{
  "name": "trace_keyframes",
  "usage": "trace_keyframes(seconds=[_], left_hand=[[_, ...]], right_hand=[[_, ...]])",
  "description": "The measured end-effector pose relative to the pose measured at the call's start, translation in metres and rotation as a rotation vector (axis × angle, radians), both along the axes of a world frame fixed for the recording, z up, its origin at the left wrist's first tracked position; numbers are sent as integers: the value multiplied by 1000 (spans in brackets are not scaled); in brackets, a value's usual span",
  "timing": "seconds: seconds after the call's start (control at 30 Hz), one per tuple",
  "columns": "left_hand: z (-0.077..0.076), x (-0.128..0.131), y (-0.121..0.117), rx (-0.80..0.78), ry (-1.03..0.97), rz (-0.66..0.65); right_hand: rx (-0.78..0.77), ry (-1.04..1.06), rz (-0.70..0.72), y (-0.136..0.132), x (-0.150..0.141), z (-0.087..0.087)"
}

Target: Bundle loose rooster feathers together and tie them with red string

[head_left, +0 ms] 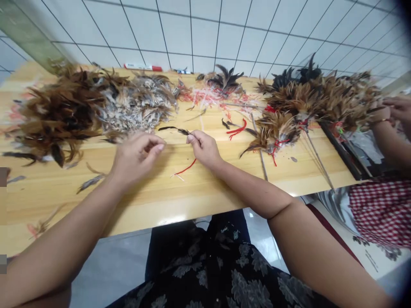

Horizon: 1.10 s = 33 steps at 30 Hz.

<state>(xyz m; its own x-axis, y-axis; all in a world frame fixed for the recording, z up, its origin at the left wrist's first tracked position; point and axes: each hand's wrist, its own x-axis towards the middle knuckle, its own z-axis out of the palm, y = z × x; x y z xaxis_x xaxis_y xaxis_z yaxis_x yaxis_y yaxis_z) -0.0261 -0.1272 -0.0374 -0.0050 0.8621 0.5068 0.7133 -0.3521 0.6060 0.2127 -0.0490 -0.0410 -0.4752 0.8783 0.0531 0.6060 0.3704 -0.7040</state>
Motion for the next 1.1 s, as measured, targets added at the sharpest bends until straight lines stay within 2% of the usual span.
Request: trace_keyframes(seconds=[0.07,0.13,0.23,0.37,0.43,0.53,0.6,0.67,0.77,0.83,0.9,0.97,1.03,1.1], left_hand=[[-4,12,4,-194,-132,-61],[-9,25,8,-297,-310,-96],[-13,45,16,-250,-483,-88],[-11,59,32,-181,-535,-41],[-4,49,42,-140,-496,-9],[19,11,45,-55,-392,71],[36,-24,36,-52,-360,190],[50,-60,20,-149,-273,325],[54,-106,-9,-361,4,494],[50,-124,-23,-330,132,605],[43,-130,-28,-189,162,693],[39,-124,-26,-72,147,684],[37,-111,-19,-58,150,570],[37,-94,-12,-118,181,446]], right_hand=[[65,-92,99,-7,-1,4],[124,-206,199,-15,-1,10],[166,-331,231,-22,0,17],[163,-379,139,-19,3,19],[143,-360,116,-17,2,18],[139,-293,103,-15,0,16],[136,-276,90,-16,0,16],[129,-299,78,-16,0,19],[108,-376,101,-17,0,24],[107,-455,146,-16,-1,27],[127,-550,182,-15,-2,28],[154,-618,191,-13,-3,29],[166,-640,177,-12,-3,30],[168,-648,162,-12,-2,30]])
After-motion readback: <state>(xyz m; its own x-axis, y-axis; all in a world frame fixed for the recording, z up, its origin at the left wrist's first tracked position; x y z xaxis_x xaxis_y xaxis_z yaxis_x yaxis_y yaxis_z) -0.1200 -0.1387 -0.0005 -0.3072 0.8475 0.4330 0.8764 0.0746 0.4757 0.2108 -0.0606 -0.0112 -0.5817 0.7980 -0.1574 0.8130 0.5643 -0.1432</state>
